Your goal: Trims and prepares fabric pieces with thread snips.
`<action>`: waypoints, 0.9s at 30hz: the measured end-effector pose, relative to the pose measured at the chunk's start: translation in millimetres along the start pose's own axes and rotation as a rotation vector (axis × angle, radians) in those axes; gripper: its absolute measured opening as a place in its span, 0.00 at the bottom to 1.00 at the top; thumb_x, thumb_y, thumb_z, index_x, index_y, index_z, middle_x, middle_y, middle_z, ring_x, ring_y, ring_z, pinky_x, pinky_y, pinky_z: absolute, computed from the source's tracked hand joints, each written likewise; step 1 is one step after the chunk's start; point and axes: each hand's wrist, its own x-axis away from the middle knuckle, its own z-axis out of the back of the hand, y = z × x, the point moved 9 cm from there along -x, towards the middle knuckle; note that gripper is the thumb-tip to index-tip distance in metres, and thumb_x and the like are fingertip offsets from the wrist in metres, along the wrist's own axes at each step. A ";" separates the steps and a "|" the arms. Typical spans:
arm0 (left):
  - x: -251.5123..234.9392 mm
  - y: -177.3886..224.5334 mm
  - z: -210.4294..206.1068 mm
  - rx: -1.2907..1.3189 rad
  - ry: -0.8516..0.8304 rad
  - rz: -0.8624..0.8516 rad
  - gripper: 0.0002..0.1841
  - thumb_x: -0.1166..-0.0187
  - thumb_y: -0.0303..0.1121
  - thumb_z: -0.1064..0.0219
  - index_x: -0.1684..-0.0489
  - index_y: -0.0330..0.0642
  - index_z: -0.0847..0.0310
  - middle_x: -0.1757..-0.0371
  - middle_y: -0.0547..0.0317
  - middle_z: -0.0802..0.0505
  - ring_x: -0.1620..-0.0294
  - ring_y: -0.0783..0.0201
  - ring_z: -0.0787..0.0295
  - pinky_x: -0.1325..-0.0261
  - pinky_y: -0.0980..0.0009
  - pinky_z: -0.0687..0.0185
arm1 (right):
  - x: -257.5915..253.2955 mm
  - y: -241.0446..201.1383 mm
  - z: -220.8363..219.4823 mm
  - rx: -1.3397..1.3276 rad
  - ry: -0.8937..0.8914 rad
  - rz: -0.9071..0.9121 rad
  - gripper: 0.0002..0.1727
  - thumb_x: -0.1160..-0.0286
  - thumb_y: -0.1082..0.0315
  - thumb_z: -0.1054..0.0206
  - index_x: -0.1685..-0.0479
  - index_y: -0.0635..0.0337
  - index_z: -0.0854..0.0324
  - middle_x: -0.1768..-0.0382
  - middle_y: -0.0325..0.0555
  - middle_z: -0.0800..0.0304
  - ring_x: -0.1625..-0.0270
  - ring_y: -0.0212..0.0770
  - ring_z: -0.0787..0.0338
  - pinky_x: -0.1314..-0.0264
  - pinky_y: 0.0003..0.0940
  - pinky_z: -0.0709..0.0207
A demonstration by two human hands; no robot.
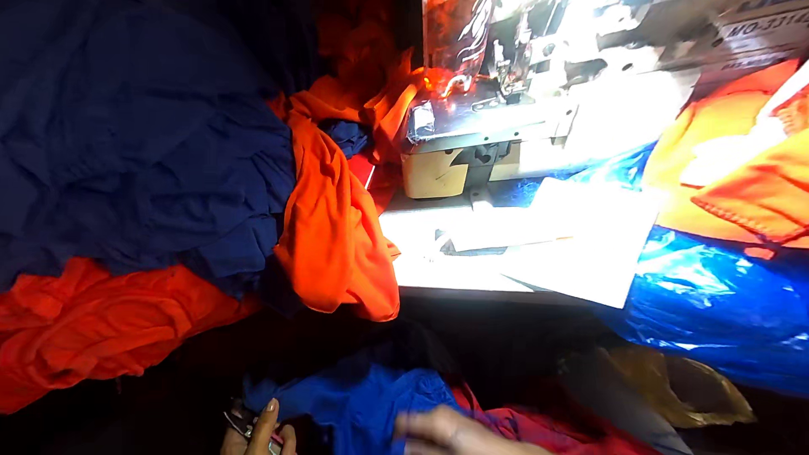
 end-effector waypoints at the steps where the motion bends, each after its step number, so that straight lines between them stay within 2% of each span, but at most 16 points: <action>1: 0.8 1.4 0.3 -0.020 -0.016 -0.020 0.10 0.15 0.18 0.50 0.43 0.41 0.35 0.76 0.69 0.17 0.92 0.79 0.31 0.90 0.83 0.30 | 1.8 17.4 20.0 -0.210 0.092 -0.149 0.13 0.14 0.70 0.44 0.47 0.69 0.17 0.56 0.54 0.12 0.55 0.43 0.12 0.50 0.41 0.19; 3: 1.2 1.2 -2.0 -0.052 -0.053 -0.051 0.11 0.17 0.17 0.49 0.44 0.41 0.34 0.75 0.70 0.16 0.92 0.79 0.31 0.90 0.83 0.30 | 10.8 54.4 44.3 -0.507 0.218 -0.411 0.10 0.12 0.66 0.46 0.46 0.58 0.22 0.61 0.37 0.17 0.64 0.28 0.17 0.64 0.26 0.22; 5: 1.3 -3.9 -7.8 -0.063 -0.088 -0.051 0.11 0.17 0.16 0.49 0.44 0.41 0.33 0.74 0.69 0.15 0.91 0.79 0.30 0.90 0.83 0.30 | 21.2 77.4 50.2 -0.654 0.261 -0.558 0.11 0.11 0.66 0.45 0.40 0.56 0.21 0.64 0.33 0.16 0.68 0.25 0.17 0.67 0.24 0.23; 8: 4.8 -2.7 -14.8 -0.066 -0.109 -0.081 0.13 0.18 0.16 0.49 0.42 0.38 0.32 0.71 0.68 0.15 0.91 0.80 0.31 0.90 0.84 0.31 | 26.2 88.0 47.6 -0.709 0.283 -0.616 0.12 0.10 0.66 0.46 0.39 0.54 0.20 0.66 0.30 0.16 0.70 0.23 0.19 0.69 0.20 0.25; 11: 9.2 7.1 -17.7 -0.145 -0.152 -0.173 0.18 0.23 0.15 0.47 0.36 0.36 0.33 0.66 0.68 0.16 0.90 0.81 0.31 0.90 0.85 0.32 | 37.0 100.1 61.3 -0.730 0.607 -0.689 0.08 0.13 0.68 0.41 0.47 0.59 0.18 0.71 0.33 0.16 0.74 0.25 0.21 0.71 0.21 0.26; 14: 18.4 16.6 -32.0 -0.320 -0.317 -0.354 0.22 0.27 0.16 0.43 0.32 0.26 0.31 0.54 0.63 0.15 0.79 0.83 0.23 0.81 0.86 0.26 | 51.4 118.7 81.3 -0.570 0.820 -0.694 0.10 0.15 0.69 0.37 0.44 0.64 0.19 0.61 0.40 0.14 0.63 0.28 0.17 0.60 0.25 0.21; 16: 28.8 15.2 -49.2 -0.489 -0.470 -0.537 0.21 0.26 0.19 0.38 0.34 0.22 0.23 0.42 0.50 0.10 0.56 0.79 0.13 0.57 0.83 0.17 | 57.0 117.8 88.8 -0.373 0.814 -0.627 0.18 0.17 0.66 0.35 0.34 0.67 0.20 0.44 0.50 0.12 0.42 0.35 0.14 0.36 0.34 0.21; 17: 34.1 9.6 -59.0 -0.579 -0.536 -0.609 0.21 0.25 0.23 0.36 0.34 0.24 0.19 0.38 0.44 0.10 0.44 0.71 0.12 0.43 0.76 0.15 | 56.6 108.9 91.8 -0.239 0.800 -0.533 0.22 0.18 0.62 0.34 0.32 0.67 0.20 0.40 0.51 0.11 0.36 0.37 0.14 0.29 0.36 0.22; 18: 39.0 1.4 -68.4 -0.666 -0.588 -0.668 0.21 0.26 0.28 0.33 0.35 0.27 0.16 0.38 0.41 0.09 0.39 0.63 0.12 0.37 0.70 0.15 | 54.3 95.4 91.9 -0.083 0.785 -0.390 0.23 0.20 0.58 0.33 0.33 0.66 0.19 0.41 0.52 0.10 0.36 0.39 0.12 0.29 0.38 0.21; 19: 44.4 -8.6 -76.8 -0.766 -0.637 -0.703 0.23 0.27 0.35 0.29 0.34 0.33 0.13 0.38 0.40 0.10 0.38 0.57 0.11 0.36 0.63 0.14 | 51.8 77.6 87.8 0.066 0.764 -0.223 0.25 0.21 0.54 0.32 0.37 0.67 0.16 0.43 0.53 0.08 0.38 0.42 0.10 0.32 0.41 0.18; 21: 54.5 -31.4 -90.5 -0.979 -0.740 -0.688 0.27 0.34 0.45 0.21 0.35 0.43 0.10 0.33 0.37 0.12 0.39 0.42 0.10 0.45 0.46 0.11 | 45.5 47.3 68.3 0.313 0.633 0.007 0.26 0.25 0.45 0.30 0.44 0.60 0.13 0.49 0.52 0.07 0.47 0.46 0.07 0.47 0.46 0.13; 22: 58.0 -42.5 -96.2 -1.069 -0.779 -0.659 0.26 0.37 0.44 0.19 0.39 0.43 0.09 0.32 0.36 0.13 0.40 0.37 0.10 0.48 0.42 0.11 | 42.5 40.7 56.7 0.409 0.549 0.036 0.25 0.28 0.44 0.28 0.45 0.57 0.13 0.50 0.52 0.09 0.52 0.49 0.07 0.57 0.48 0.12; 23: 60.2 -51.2 -99.7 -1.129 -0.793 -0.641 0.21 0.37 0.39 0.18 0.46 0.40 0.07 0.35 0.36 0.12 0.41 0.35 0.10 0.49 0.41 0.11 | 39.9 40.0 46.2 0.475 0.459 0.018 0.22 0.29 0.50 0.26 0.46 0.57 0.14 0.51 0.55 0.10 0.54 0.53 0.07 0.61 0.52 0.13; 25: 57.6 -51.6 -99.5 -1.077 -0.735 -0.619 0.09 0.35 0.27 0.24 0.60 0.31 0.08 0.49 0.39 0.07 0.51 0.44 0.06 0.51 0.48 0.10 | 37.5 46.9 39.1 0.434 0.359 -0.065 0.12 0.29 0.67 0.29 0.49 0.62 0.12 0.54 0.59 0.10 0.53 0.59 0.07 0.56 0.58 0.14; 26: 52.1 -45.1 -95.8 -0.967 -0.697 -0.571 0.07 0.32 0.24 0.29 0.64 0.28 0.09 0.58 0.43 0.07 0.58 0.52 0.07 0.53 0.55 0.10 | 38.6 48.9 44.3 0.321 0.373 -0.076 0.10 0.26 0.71 0.32 0.51 0.64 0.11 0.54 0.59 0.09 0.51 0.58 0.07 0.50 0.56 0.15; 27: 45.5 -38.3 -88.9 -0.830 -0.659 -0.480 0.08 0.26 0.25 0.35 0.66 0.28 0.11 0.67 0.51 0.09 0.66 0.62 0.11 0.58 0.64 0.14 | 42.3 48.4 52.6 0.182 0.426 -0.040 0.10 0.25 0.73 0.35 0.53 0.66 0.11 0.56 0.57 0.08 0.50 0.51 0.08 0.45 0.48 0.16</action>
